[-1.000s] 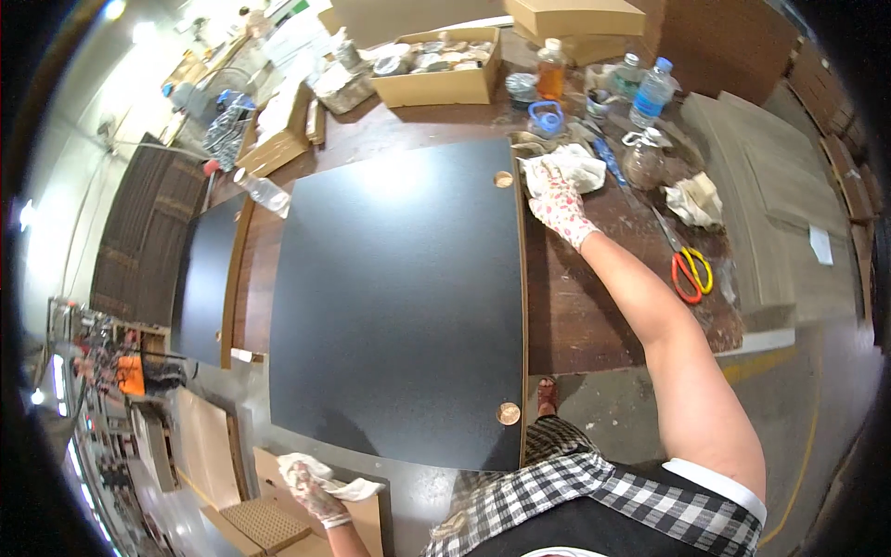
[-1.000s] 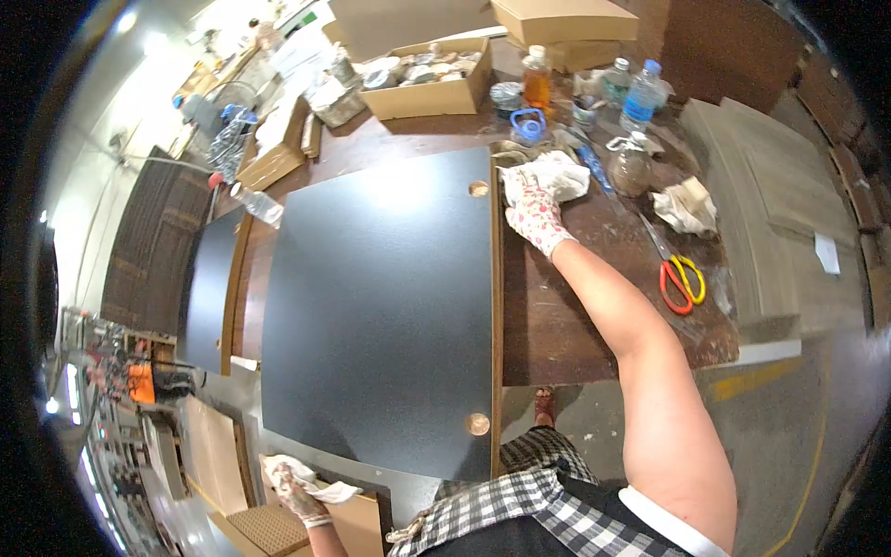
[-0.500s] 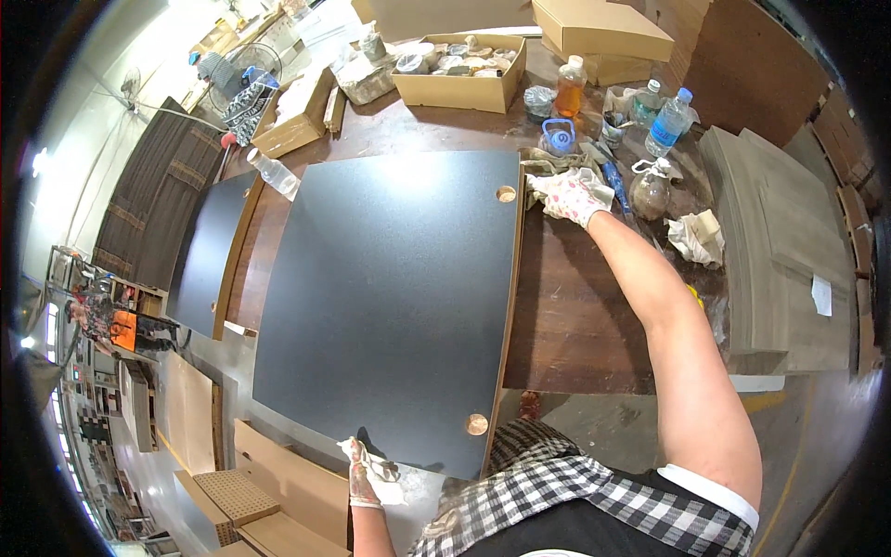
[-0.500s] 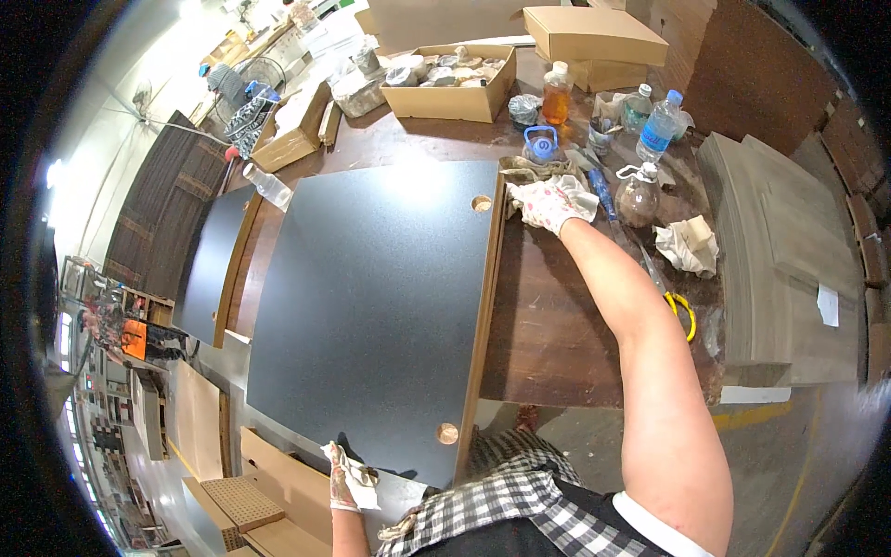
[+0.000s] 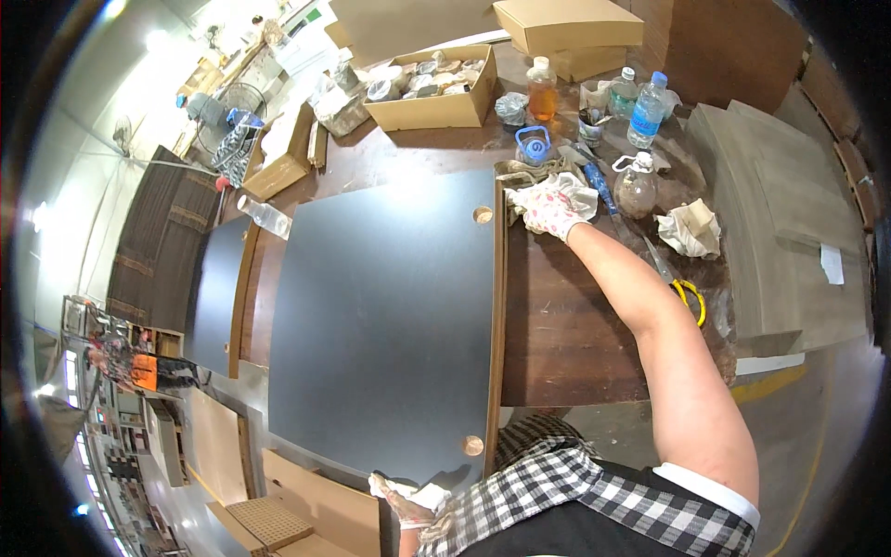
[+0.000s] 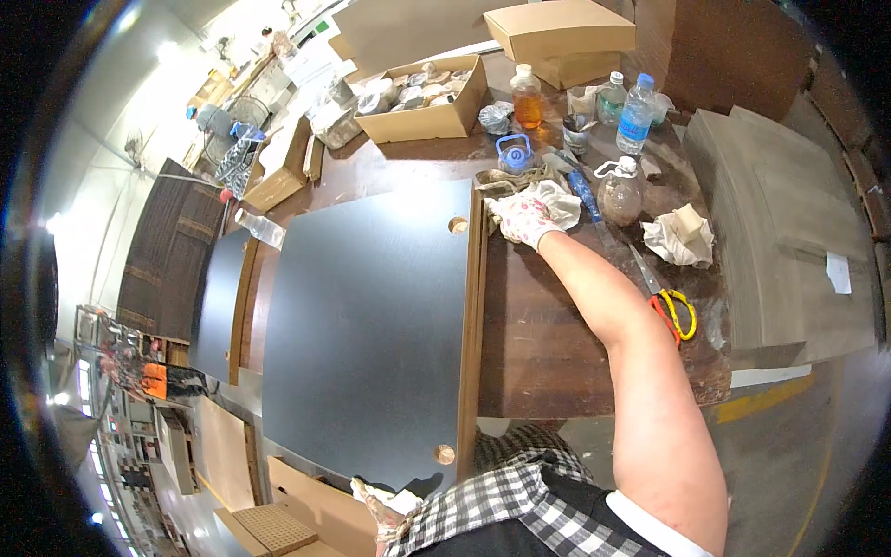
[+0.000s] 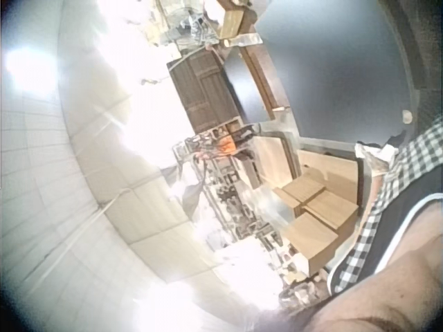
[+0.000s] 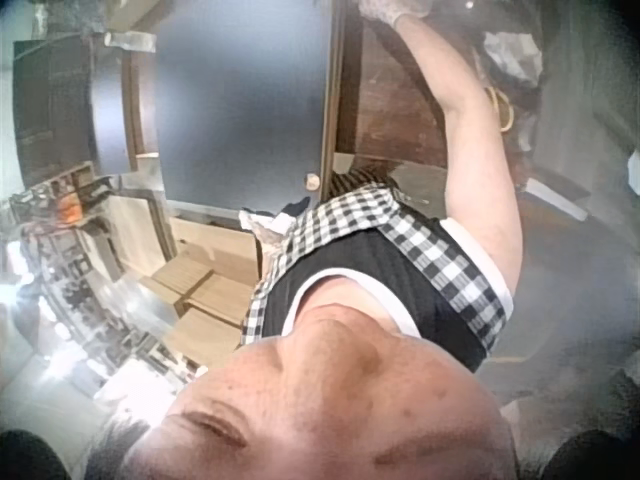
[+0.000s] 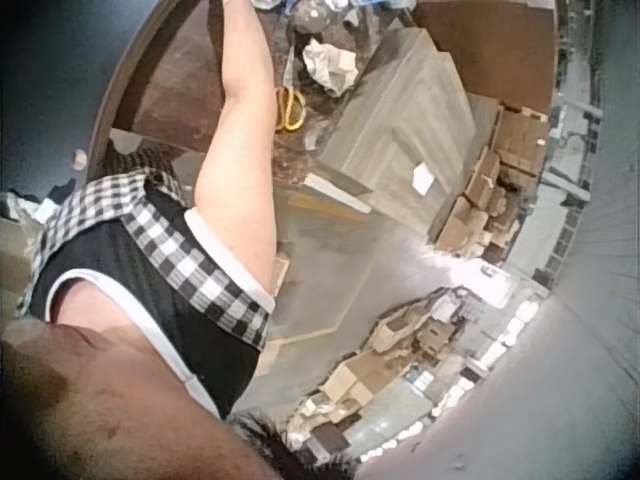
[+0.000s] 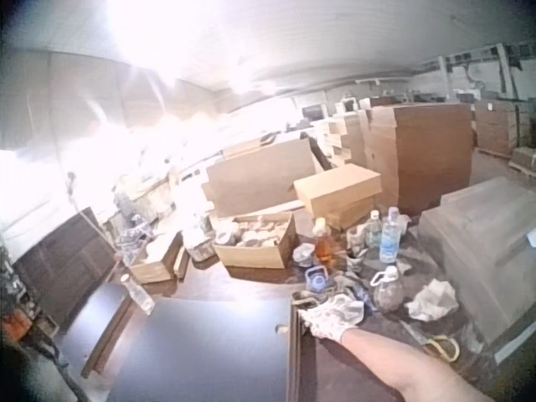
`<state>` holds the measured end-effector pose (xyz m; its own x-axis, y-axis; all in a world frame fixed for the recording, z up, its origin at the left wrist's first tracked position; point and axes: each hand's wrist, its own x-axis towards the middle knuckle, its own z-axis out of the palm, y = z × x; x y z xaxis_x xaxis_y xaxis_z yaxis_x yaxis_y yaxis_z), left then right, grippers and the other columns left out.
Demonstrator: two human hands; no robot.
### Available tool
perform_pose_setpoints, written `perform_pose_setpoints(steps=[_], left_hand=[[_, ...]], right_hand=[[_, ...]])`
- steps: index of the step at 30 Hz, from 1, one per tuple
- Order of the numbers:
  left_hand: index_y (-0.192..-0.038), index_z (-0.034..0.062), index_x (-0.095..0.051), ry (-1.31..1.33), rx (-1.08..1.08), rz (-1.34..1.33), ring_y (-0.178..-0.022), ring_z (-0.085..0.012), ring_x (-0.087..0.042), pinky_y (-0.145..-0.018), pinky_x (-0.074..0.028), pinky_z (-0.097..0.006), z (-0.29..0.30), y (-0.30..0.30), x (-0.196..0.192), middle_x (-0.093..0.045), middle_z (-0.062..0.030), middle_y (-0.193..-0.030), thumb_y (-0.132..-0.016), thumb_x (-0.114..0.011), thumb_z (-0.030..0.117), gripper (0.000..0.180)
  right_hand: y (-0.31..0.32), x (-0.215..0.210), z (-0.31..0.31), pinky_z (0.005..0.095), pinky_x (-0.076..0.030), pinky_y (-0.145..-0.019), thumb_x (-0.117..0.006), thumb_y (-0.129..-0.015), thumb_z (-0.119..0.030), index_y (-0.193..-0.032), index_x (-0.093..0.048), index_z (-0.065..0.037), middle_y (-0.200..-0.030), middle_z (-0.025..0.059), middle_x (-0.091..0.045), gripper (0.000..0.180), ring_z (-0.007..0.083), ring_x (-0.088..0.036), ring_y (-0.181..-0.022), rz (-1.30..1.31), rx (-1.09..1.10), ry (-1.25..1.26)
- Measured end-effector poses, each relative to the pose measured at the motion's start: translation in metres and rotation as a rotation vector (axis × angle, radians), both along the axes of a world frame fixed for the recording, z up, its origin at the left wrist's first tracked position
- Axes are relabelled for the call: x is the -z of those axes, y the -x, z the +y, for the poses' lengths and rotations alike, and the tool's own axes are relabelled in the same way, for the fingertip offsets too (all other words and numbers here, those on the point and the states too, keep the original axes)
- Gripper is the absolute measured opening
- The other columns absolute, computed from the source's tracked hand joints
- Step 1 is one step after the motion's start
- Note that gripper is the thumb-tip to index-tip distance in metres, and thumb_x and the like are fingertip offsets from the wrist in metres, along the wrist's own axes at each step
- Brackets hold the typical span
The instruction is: The person wipes down a black furniture panel with a cloth, applies a cleaning liquid from a bottle, and then uses a small tool to apply putty to holes in the wood panel.
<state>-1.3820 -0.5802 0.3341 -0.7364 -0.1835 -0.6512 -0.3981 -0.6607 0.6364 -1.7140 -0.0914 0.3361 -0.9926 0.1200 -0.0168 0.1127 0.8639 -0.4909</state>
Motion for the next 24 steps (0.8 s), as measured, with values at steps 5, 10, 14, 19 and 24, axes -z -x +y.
perform_pose_setpoints(steps=[5,10,14,19,24], left_hand=[[-0.128,0.0118,-0.042,0.032,0.04,-0.013,-0.106,-0.0276,-0.055,-0.091,-0.048,-0.046,0.0,0.008,-0.003,-0.052,-0.0102,-0.12,-0.087,-0.049,0.061,0.064],[-0.128,0.0121,-0.042,0.081,0.04,-0.024,-0.105,-0.0276,-0.055,-0.091,-0.048,-0.046,-0.012,0.007,-0.013,-0.052,-0.01,-0.12,-0.087,-0.049,0.061,0.064],[-0.127,0.0123,-0.043,0.075,0.074,-0.028,-0.105,-0.0275,-0.056,-0.09,-0.048,-0.046,-0.006,0.01,-0.016,-0.052,-0.0098,-0.12,-0.087,-0.049,0.061,0.064],[-0.127,0.0126,-0.043,0.066,0.103,-0.054,-0.105,-0.0275,-0.056,-0.09,-0.049,-0.046,0.011,0.012,-0.012,-0.052,-0.0095,-0.12,-0.087,-0.049,0.061,0.063],[-0.127,0.0128,-0.043,0.031,0.136,-0.044,-0.104,-0.0274,-0.056,-0.089,-0.049,-0.046,0.028,0.023,-0.002,-0.052,-0.0093,-0.119,-0.087,-0.049,0.061,0.063]], right_hand=[[0.014,0.032,0.011,0.0421,-0.049,-0.071,-0.046,-0.092,-0.023,-0.102,-0.066,-0.01,-0.092,0.0123,-0.067,0.025,0.0313,-0.064,-0.083,0.193,-0.141,-0.284],[0.007,0.019,-0.006,0.0401,-0.051,-0.07,-0.046,-0.092,-0.025,-0.097,-0.068,-0.011,-0.092,0.0128,-0.068,0.027,0.0282,-0.066,-0.085,0.151,0.007,-0.288],[-0.002,0.007,0.003,0.0403,-0.051,-0.068,-0.049,-0.089,-0.027,-0.091,-0.068,-0.011,-0.088,0.0138,-0.068,0.026,0.0294,-0.066,-0.081,0.084,-0.118,-0.229],[-0.125,-0.058,0.036,0.0442,-0.047,-0.066,-0.05,-0.084,-0.03,-0.075,-0.061,-0.009,-0.076,0.0145,-0.062,0.026,0.0346,-0.061,-0.077,0.254,-0.188,-0.037],[-0.221,-0.046,0.068,0.0426,-0.047,-0.079,-0.052,-0.077,-0.02,-0.096,-0.066,-0.012,-0.097,0.0126,-0.064,0.025,0.0319,-0.059,-0.092,0.108,-0.191,-0.049]])
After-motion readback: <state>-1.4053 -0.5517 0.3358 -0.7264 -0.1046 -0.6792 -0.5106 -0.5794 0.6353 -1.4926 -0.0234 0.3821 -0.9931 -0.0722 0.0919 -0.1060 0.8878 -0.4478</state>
